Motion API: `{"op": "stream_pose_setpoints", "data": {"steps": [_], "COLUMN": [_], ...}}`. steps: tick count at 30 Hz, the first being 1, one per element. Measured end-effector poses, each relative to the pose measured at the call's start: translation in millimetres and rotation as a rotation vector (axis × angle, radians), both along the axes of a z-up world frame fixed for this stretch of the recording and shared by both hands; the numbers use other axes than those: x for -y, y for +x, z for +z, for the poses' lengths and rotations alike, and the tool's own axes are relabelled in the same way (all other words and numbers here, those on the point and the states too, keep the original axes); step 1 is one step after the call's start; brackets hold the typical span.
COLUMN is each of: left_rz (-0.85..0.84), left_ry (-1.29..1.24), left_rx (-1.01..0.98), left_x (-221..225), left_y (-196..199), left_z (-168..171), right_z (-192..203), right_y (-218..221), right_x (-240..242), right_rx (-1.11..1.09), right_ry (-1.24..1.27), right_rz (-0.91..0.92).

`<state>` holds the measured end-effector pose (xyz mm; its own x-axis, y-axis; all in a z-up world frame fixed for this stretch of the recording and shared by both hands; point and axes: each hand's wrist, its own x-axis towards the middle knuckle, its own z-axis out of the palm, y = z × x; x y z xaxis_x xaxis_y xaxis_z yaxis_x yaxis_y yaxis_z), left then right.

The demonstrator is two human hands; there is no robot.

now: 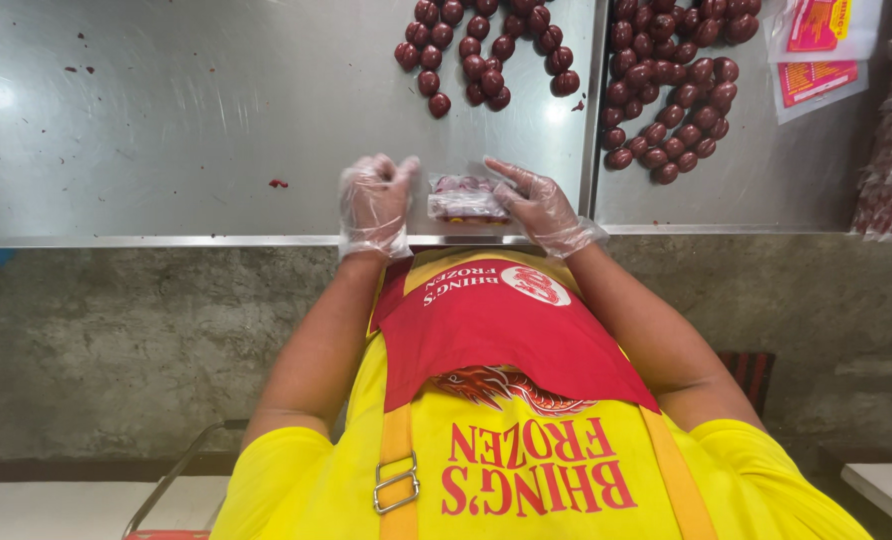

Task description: The person places pieces of sausage into plastic bags by hand, folds the top of each bag, and stacks the completed packages on a pile.

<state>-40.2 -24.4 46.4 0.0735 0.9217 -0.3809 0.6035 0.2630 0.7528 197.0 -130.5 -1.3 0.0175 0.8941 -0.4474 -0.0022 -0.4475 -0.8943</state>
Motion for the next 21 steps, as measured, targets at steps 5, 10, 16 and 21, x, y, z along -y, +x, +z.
{"op": "stream_pose_setpoints", "data": {"steps": [5,10,16,21], "left_rz": [-0.616,-0.974,-0.179,-0.108], "left_ry": [0.891,0.833,-0.708,-0.854], "left_rx": [-0.003,-0.049,0.774,0.961], "left_x": [24.4,-7.8,-35.1,1.0], "left_y": [18.6,41.4,59.0,137.5], "left_z": [0.8,-17.1,-72.2,-59.3], "right_z": [-1.7,-29.8,-36.7,5.9], "right_y": [8.9,26.4,83.1,67.5], "right_x": [-12.9,-25.5,10.9,46.5], "right_rx": [-0.110,0.106,-0.007,-0.640], "right_ry": [-0.061,-0.039,-0.129,-0.127], "right_rz": [-0.034,-0.568,-0.522,-0.578]}}
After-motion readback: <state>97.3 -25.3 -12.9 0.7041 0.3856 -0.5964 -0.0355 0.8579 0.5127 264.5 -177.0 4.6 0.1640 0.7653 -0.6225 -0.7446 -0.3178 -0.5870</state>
